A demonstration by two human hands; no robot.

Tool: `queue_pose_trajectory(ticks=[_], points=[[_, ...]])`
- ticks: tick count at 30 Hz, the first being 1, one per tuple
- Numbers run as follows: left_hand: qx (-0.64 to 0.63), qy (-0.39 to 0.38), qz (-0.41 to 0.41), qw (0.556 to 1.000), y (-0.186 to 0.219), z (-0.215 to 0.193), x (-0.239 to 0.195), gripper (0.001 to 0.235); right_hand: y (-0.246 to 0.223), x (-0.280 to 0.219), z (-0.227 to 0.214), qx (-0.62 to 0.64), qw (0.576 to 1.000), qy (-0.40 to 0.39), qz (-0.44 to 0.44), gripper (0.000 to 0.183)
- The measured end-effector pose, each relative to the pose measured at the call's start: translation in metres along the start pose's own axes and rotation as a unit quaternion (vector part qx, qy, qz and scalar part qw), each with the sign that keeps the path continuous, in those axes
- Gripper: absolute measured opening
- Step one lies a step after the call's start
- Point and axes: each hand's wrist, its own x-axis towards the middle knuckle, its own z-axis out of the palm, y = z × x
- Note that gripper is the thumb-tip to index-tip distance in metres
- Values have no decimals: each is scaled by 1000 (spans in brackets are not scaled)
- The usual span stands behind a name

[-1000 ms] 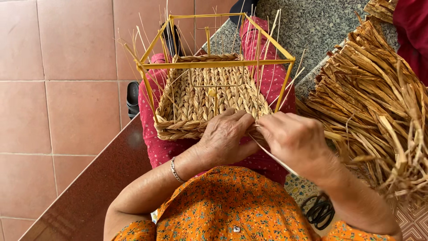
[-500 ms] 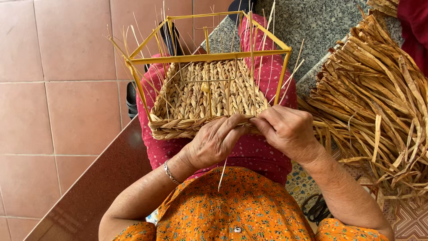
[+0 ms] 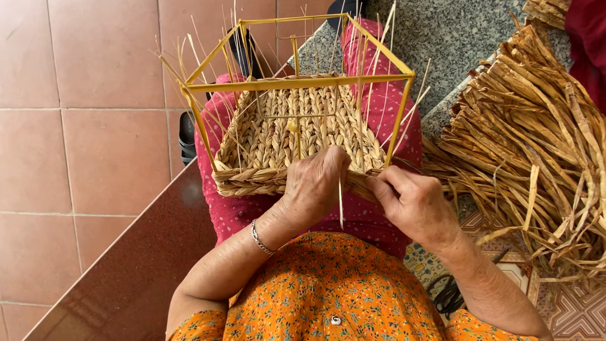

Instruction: The person weaves dried palm leaves into a rectangular basket frame held on their lap. They interlace the leaves through vertical stakes, trim excess with scissors, and continue weaving to build up the basket walls.

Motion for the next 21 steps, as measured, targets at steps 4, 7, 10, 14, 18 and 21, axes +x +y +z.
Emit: queue_pose_trajectory(ticks=[4, 7, 10, 14, 18, 21], points=[[-18, 31, -20, 999, -3, 3, 0, 27, 7, -12, -1, -207, 945, 175, -183, 26], [35, 100, 44, 993, -2, 3, -2, 43, 17, -20, 5, -198, 949, 152, -194, 38], [169, -35, 24, 985, 6, 4, 3, 37, 22, -28, 12, -200, 954, 133, -180, 36], [191, -335, -100, 917, 15, -3, 28, 33, 18, -36, 11, -184, 956, 116, -198, 28], [102, -422, -190, 881, 24, -12, 53, 25, 7, -44, 2, -87, 980, 86, -156, 27], [4, -323, -158, 933, 25, -21, 50, 26, 5, -36, -13, 18, 998, 3, -58, 26]])
